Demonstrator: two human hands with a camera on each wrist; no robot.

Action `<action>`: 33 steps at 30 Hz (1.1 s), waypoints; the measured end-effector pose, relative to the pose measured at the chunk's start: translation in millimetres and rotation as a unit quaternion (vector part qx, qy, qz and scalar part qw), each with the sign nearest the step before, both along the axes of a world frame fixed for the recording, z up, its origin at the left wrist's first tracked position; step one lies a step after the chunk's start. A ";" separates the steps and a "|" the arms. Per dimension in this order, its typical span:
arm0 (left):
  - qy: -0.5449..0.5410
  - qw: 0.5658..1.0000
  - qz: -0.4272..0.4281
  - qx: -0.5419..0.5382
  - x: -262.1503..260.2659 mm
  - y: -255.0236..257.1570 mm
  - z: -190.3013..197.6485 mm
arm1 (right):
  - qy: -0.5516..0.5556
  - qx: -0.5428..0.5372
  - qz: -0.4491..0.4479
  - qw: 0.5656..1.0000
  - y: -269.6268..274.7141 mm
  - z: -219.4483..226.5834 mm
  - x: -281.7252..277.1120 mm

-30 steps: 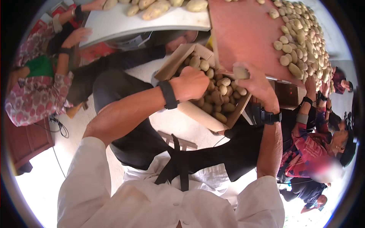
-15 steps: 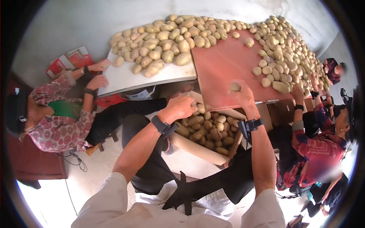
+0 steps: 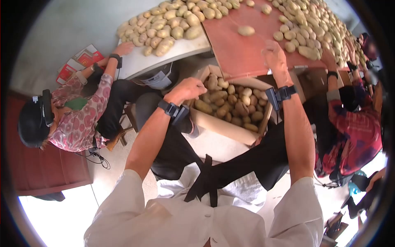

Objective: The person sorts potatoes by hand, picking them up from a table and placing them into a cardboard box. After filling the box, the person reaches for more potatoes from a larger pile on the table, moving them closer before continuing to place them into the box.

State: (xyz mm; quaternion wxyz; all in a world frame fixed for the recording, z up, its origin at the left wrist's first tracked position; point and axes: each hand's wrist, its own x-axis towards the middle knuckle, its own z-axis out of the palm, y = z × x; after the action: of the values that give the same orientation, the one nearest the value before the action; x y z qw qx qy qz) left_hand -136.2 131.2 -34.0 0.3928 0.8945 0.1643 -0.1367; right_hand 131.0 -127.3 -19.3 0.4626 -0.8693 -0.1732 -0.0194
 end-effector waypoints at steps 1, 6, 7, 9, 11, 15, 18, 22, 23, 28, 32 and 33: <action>0.011 1.000 -0.007 0.012 0.4 -2.7 -0.4 | -0.027 0.009 0.007 1.000 -10.4 0.1 -5.4; 0.062 0.994 -0.068 0.053 15.4 -15.2 -17.1 | -0.017 0.092 0.037 0.995 -66.6 20.7 -46.2; 0.067 0.994 -0.073 0.050 18.0 -19.9 -16.7 | -0.012 0.090 0.033 0.995 -75.3 22.8 -52.7; 0.114 0.990 -0.061 0.060 24.2 -26.8 -15.4 | 0.067 0.099 0.003 0.993 -87.8 24.7 -57.5; 0.148 0.985 -0.055 0.068 27.2 -29.0 -14.2 | 0.067 0.097 0.000 0.993 -95.8 17.8 -60.8; 0.137 0.975 -0.127 0.122 42.6 -11.2 -52.5 | 0.110 0.137 -0.019 0.984 -109.0 16.7 -68.8; 0.187 0.950 -0.184 0.171 56.0 -17.1 -66.0 | 0.188 0.084 0.048 0.977 -110.0 -0.2 -78.4; 0.195 0.962 -0.166 0.095 71.2 -18.4 -112.7 | 0.130 -0.102 0.170 0.971 -85.3 -44.4 -98.7; 0.172 0.962 -0.192 0.094 76.8 -19.9 -124.4 | 0.048 -0.184 0.206 0.960 -76.9 -66.1 -99.3; 0.084 0.987 -0.111 0.085 81.9 -43.3 -140.4 | 0.203 -0.319 0.148 0.914 -33.6 -124.3 -123.1; 0.053 0.987 -0.077 0.134 85.2 -42.7 -144.0 | 0.223 -0.331 0.117 0.910 -2.3 -167.5 -144.7; 0.067 0.982 -0.084 0.155 84.6 -42.1 -145.6 | 0.181 -0.325 0.122 0.920 -0.9 -180.1 -153.8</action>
State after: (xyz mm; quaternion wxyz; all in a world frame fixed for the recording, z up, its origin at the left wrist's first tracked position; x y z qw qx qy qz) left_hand -51.6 89.1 -179.6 0.2243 0.9440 0.1340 -0.2013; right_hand -22.8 -128.2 -199.4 0.1765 -0.9326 -0.1878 0.2526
